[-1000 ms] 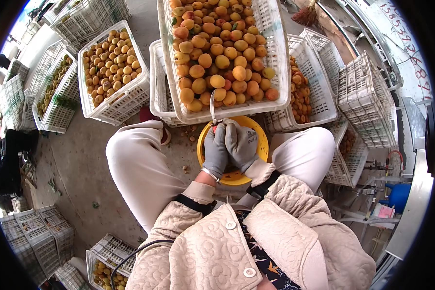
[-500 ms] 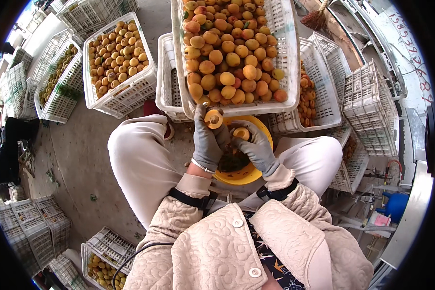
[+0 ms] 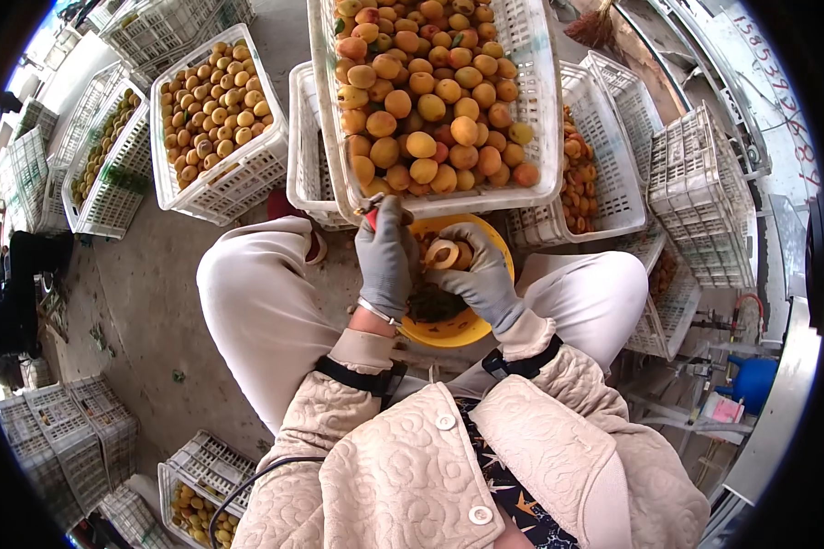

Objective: The person sits on the ground surrounded by crates of apricots and uses a small knife to peel the skin off individual fruits. They hold the fruit in one hand and the knife in the other, scraping the skin into a yellow bowl placed between their legs.

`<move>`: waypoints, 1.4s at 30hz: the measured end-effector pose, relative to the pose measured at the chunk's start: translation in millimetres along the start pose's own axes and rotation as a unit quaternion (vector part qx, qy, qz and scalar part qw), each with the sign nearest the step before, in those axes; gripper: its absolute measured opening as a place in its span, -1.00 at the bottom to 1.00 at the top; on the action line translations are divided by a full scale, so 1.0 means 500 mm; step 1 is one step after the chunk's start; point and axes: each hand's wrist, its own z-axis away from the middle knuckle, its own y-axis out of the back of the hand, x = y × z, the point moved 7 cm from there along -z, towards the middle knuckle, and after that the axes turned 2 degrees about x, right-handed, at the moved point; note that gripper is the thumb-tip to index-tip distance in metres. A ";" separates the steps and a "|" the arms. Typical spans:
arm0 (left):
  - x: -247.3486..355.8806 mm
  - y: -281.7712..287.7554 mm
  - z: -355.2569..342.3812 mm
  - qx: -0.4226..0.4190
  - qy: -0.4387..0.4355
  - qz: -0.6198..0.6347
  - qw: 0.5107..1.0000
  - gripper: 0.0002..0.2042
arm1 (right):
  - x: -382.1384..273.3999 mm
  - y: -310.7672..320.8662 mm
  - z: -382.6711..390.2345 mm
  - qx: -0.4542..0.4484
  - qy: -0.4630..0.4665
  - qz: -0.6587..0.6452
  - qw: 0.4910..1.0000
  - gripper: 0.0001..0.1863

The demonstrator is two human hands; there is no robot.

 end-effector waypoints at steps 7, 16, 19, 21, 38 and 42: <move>-0.035 -0.007 0.000 -0.062 0.098 0.169 0.979 -0.65 | -0.031 -0.031 0.013 -0.067 0.002 0.260 0.963 -0.50; -0.078 -0.017 0.013 -0.047 0.134 0.198 0.970 -0.65 | 0.003 -0.032 0.021 -0.096 -0.024 0.288 0.952 -0.56; -0.089 -0.017 0.013 -0.056 0.119 0.196 0.972 -0.65 | 0.014 -0.027 0.024 -0.093 -0.018 0.300 0.949 -0.58; -0.088 -0.027 0.019 -0.069 0.100 0.138 0.983 -0.65 | 0.027 -0.027 0.021 -0.124 -0.050 0.288 0.948 -0.58; -0.109 0.002 -0.024 -0.130 -0.071 -0.160 0.976 -0.78 | 0.061 0.015 0.025 -0.018 -0.040 0.299 0.953 -0.56; -0.109 0.011 -0.017 -0.103 -0.011 -0.212 0.972 -0.73 | 0.059 0.041 0.019 0.011 -0.035 0.277 0.960 -0.58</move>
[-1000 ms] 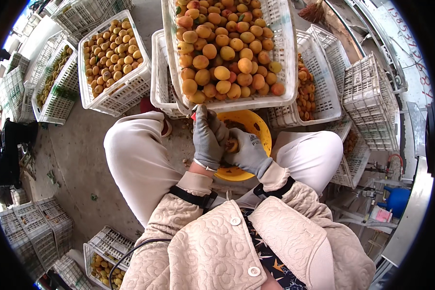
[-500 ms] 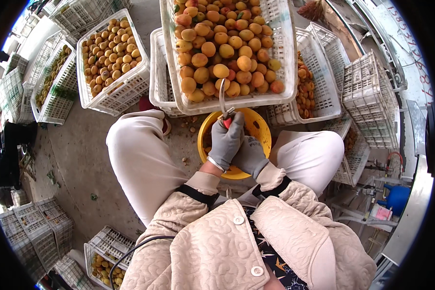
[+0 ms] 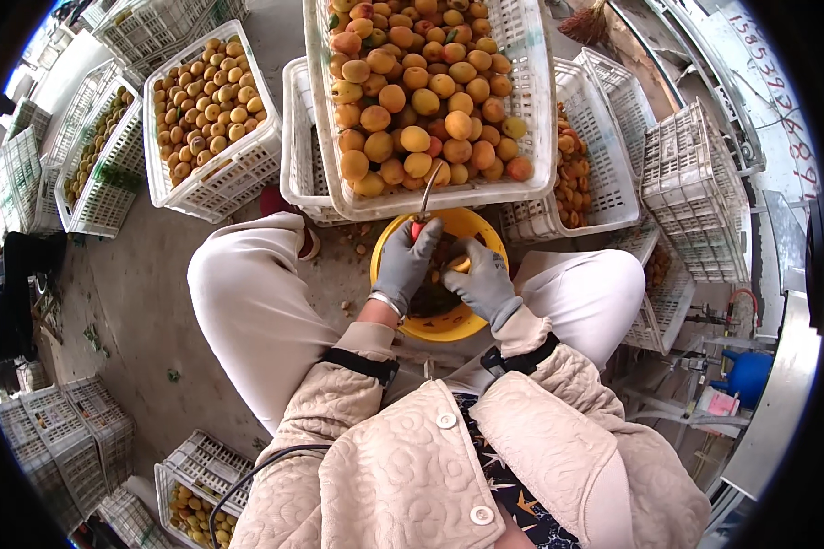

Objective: The person sits on the ground surrounded by crates of apricots and uses a small knife to peel the skin off individual fruits. They hold the fruit in one hand and the knife in the other, scraping the skin into a yellow bowl placed between their legs.

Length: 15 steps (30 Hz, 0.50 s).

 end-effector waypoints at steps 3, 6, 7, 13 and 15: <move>-0.024 0.019 -0.005 0.011 -0.044 -0.060 0.997 -0.69 | -0.060 0.055 -0.009 -0.041 0.002 -0.060 0.997 -0.67; -0.040 0.028 -0.018 0.009 -0.029 -0.069 0.997 -0.70 | -0.098 0.192 -0.042 0.063 0.040 -0.120 0.990 -0.72; -0.026 0.022 -0.014 0.014 -0.024 -0.071 0.997 -0.72 | -0.067 0.257 -0.059 0.134 0.004 -0.207 0.969 -0.54; 0.013 0.003 0.004 -0.003 -0.024 -0.060 0.998 -0.75 | -0.106 0.367 -0.157 0.257 0.045 0.244 0.934 -0.31; 0.021 0.001 0.008 0.001 -0.033 -0.068 0.997 -0.75 | -0.085 0.274 -0.215 0.133 0.032 0.181 0.974 -0.37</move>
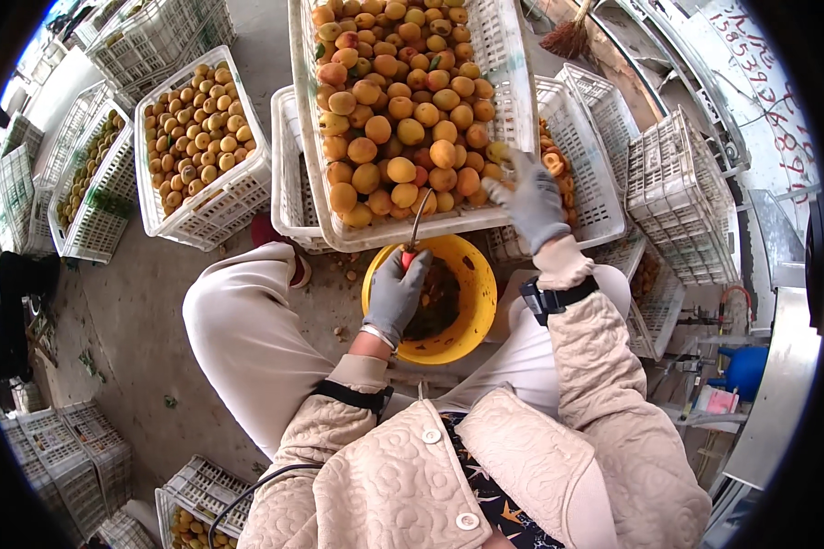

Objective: The person sits on the ground surrounded by crates of apricots and uses a small knife to peel the skin off individual fruits. They hold the fruit in one hand and the knife in the other, scraping the skin into a yellow bowl placed between their legs.

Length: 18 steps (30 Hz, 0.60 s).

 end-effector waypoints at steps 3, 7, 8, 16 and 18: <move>-0.002 -0.007 0.000 -0.017 -0.005 0.004 1.000 -0.79 | -0.007 -0.115 -0.016 -0.019 0.063 0.121 0.990 -0.32; 0.004 0.001 0.004 -0.012 -0.018 0.018 1.000 -0.71 | 0.003 -0.144 -0.029 -0.050 0.009 0.081 0.995 -0.31; 0.019 0.003 0.001 0.006 -0.046 0.018 0.999 -0.72 | 0.009 -0.137 -0.020 -0.006 0.008 0.008 1.000 -0.38; 0.070 -0.033 0.039 -0.095 0.006 0.218 0.971 -0.77 | -0.027 -0.177 0.194 -0.118 -0.255 -0.674 0.683 -0.57; 0.057 -0.034 0.043 -0.089 0.001 0.195 0.977 -0.76 | -0.047 -0.189 0.232 -0.121 -0.310 -0.655 0.679 -0.47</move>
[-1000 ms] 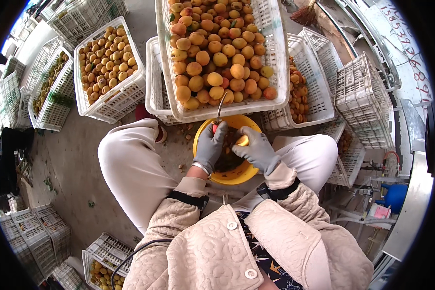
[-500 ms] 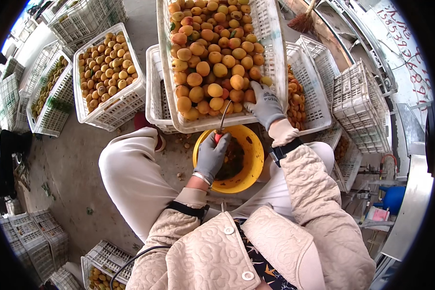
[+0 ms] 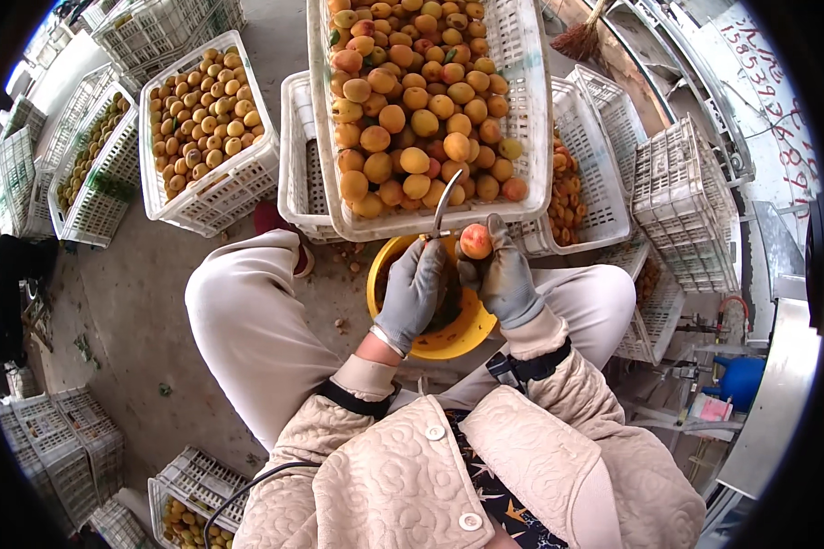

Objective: The person sits on the ground surrounded by crates of apricots and uses a small knife to peel the skin off individual fruits. They hold the fruit in one hand and the knife in the other, scraping the skin into a yellow bowl placed between their legs.

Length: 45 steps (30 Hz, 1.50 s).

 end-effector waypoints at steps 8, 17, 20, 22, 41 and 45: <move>0.027 -0.018 0.015 -0.038 -0.092 -0.212 0.972 -0.70 | 0.024 0.007 -0.004 0.002 0.092 0.040 0.995 -0.55; -0.003 -0.020 0.025 0.001 -0.053 -0.239 0.970 -0.65 | 0.042 0.025 -0.020 0.003 0.189 0.121 0.974 -0.61; -0.060 -0.023 0.021 -0.104 0.151 0.103 0.978 -0.56 | 0.034 0.009 -0.015 -0.055 0.152 0.087 0.983 -0.60; -0.030 -0.063 0.060 -0.303 0.345 0.405 0.791 -0.45 | 0.016 -0.025 0.012 -0.127 0.050 -0.006 0.991 -0.60; 0.016 -0.015 0.008 -0.008 -0.047 -0.323 0.945 -0.66 | 0.011 -0.012 -0.020 -0.055 0.137 -0.075 0.986 -0.58; -0.002 -0.014 0.010 -0.021 -0.001 -0.343 0.939 -0.63 | 0.006 -0.022 -0.019 -0.116 0.176 -0.043 0.977 -0.56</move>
